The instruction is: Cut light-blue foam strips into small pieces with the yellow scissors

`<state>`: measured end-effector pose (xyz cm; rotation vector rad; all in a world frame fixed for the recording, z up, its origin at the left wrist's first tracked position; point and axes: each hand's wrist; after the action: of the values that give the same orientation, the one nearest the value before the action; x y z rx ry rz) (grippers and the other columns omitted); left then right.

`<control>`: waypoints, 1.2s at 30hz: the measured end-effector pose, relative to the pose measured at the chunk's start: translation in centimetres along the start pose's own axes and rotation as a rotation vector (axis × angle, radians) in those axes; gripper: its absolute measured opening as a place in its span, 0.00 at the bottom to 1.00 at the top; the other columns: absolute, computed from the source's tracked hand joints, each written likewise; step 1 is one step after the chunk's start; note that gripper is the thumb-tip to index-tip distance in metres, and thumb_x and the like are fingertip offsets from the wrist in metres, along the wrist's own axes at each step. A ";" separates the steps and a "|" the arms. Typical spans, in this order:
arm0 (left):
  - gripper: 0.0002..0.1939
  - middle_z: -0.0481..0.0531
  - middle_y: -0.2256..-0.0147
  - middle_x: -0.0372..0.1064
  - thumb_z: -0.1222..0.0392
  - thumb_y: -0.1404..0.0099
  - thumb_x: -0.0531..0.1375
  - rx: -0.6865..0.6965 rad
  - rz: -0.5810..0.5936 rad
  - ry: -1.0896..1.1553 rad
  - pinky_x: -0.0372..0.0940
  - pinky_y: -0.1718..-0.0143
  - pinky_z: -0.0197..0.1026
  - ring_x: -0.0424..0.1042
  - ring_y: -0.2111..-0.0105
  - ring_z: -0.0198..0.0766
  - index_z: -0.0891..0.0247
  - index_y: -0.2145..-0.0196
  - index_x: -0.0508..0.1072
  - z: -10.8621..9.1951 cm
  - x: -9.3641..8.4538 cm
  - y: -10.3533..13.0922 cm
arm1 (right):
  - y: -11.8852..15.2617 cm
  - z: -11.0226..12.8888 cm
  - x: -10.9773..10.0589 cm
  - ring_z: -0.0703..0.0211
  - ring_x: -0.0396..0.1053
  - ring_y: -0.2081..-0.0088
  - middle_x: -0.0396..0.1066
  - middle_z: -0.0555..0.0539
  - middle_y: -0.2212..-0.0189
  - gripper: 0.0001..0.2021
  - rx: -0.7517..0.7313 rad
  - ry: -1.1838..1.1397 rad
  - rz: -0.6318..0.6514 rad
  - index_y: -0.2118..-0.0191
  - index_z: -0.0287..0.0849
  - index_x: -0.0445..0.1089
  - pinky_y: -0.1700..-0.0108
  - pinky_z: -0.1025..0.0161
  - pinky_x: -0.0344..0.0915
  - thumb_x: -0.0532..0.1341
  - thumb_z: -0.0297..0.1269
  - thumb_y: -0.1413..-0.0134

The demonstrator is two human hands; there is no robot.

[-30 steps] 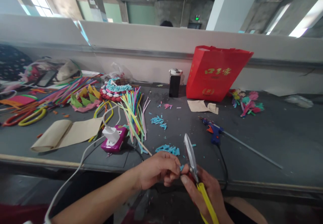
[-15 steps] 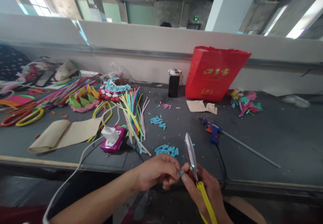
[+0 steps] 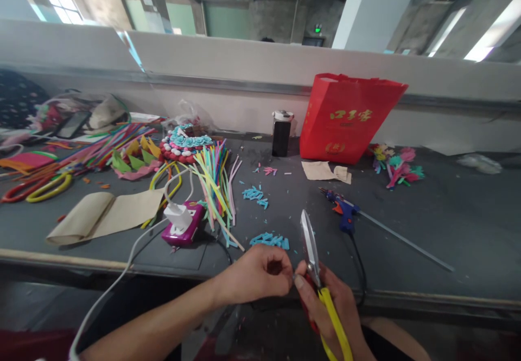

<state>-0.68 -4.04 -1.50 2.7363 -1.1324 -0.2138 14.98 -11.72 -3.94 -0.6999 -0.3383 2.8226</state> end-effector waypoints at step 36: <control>0.08 0.44 0.77 0.65 0.60 0.44 0.66 0.183 -0.442 0.713 0.59 0.74 0.33 0.62 0.78 0.28 0.65 0.74 0.71 -2.3 1.3 1.4 | 1.8 -1.8 1.2 0.57 0.72 0.71 0.73 0.46 0.71 0.12 -0.403 0.534 -0.161 0.57 0.41 0.69 0.68 0.63 0.68 0.54 0.43 0.36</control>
<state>-0.28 -5.72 0.95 2.7839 -0.3685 0.7840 14.54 -12.80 -6.50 -1.3909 -0.8237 2.3129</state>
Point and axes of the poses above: each hand's wrist, its own y-axis away from the middle knuckle, its own x-axis out of the palm, z = x × y
